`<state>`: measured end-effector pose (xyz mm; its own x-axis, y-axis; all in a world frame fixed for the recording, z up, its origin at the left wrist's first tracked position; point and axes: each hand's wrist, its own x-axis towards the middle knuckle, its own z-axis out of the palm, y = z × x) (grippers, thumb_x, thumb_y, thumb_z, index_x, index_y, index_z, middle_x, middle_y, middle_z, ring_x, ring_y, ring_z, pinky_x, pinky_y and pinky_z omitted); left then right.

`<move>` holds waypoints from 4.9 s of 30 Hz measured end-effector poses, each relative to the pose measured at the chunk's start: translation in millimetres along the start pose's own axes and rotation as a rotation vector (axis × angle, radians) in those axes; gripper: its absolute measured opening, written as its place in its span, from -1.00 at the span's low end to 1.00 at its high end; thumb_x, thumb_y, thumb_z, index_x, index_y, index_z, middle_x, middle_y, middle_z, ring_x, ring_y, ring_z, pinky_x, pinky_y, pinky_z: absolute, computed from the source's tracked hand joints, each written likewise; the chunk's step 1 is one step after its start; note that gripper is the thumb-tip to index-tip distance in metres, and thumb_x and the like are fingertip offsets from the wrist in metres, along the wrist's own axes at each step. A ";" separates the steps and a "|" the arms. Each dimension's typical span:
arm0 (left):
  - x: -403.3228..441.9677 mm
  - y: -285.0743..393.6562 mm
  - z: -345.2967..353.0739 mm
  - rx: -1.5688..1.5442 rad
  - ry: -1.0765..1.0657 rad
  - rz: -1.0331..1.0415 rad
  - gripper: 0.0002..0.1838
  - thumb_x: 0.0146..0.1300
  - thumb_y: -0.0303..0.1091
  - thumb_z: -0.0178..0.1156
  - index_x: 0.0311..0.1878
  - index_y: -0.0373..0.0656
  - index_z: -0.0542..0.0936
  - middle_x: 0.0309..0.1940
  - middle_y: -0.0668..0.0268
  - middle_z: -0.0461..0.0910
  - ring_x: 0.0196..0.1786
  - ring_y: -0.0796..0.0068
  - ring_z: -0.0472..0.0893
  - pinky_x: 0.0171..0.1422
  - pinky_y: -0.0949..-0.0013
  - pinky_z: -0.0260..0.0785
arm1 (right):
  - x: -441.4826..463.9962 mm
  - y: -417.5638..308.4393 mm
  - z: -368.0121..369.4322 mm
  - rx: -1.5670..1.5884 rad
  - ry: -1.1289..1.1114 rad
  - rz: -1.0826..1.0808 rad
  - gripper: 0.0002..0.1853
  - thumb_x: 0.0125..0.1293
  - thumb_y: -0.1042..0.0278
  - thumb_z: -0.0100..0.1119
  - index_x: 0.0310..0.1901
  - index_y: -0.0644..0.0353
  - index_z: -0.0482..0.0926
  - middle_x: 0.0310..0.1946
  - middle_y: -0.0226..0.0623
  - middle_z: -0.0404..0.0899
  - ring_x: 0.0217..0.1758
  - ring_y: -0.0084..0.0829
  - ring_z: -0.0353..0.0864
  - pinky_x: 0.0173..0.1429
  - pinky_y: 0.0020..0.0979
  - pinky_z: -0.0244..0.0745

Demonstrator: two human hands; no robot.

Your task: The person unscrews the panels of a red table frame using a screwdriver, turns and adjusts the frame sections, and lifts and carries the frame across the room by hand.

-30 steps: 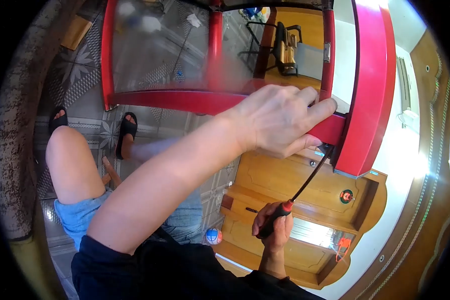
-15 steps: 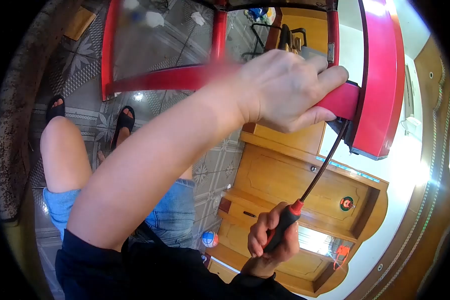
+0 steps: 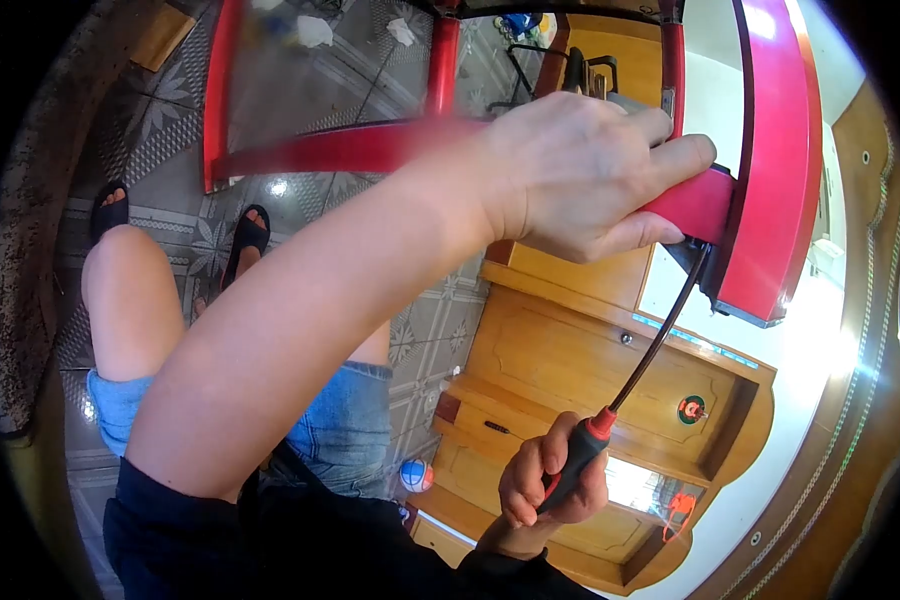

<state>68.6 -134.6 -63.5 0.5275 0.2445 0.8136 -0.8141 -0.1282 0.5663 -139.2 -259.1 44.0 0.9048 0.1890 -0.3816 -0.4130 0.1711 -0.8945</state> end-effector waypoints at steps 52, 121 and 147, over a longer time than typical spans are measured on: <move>-2.3 12.9 13.1 0.105 0.200 0.023 -0.56 0.21 0.01 0.02 0.11 0.08 0.36 -0.25 0.08 0.54 -0.29 0.05 0.62 -0.25 0.14 0.51 | 32.9 6.3 -59.6 -0.868 0.154 -0.397 -0.56 0.30 -0.03 -0.11 -0.21 0.30 0.23 -0.60 -0.17 0.29 -0.78 -0.45 0.29 -0.73 -0.54 0.24; -23.6 27.2 6.8 0.169 0.174 -0.110 -0.39 0.18 -0.13 0.11 0.29 0.00 0.22 -0.33 0.16 0.44 -0.25 0.17 0.47 -0.11 0.26 0.34 | 15.8 -11.2 -55.0 0.011 -0.196 0.018 -0.55 0.31 -0.02 -0.15 -0.28 0.34 0.22 -0.66 -0.17 0.26 -0.81 -0.48 0.24 -0.76 -0.55 0.21; -28.3 110.6 31.9 -0.486 0.396 -0.569 -0.79 0.22 -0.39 0.06 -0.32 -0.39 0.53 -0.58 0.24 0.54 -0.49 0.59 0.50 -0.39 0.49 0.31 | 23.0 -3.1 -74.1 -0.233 -0.184 -0.018 -0.52 0.29 -0.04 -0.10 -0.25 0.36 0.28 -0.69 -0.21 0.29 -0.85 -0.53 0.24 -0.78 -0.59 0.17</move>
<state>-28.7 -186.3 -19.7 0.8383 0.4769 0.2643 -0.5120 0.5218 0.6823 -109.3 -326.9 20.7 0.8692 0.3635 -0.3353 -0.3425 -0.0465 -0.9384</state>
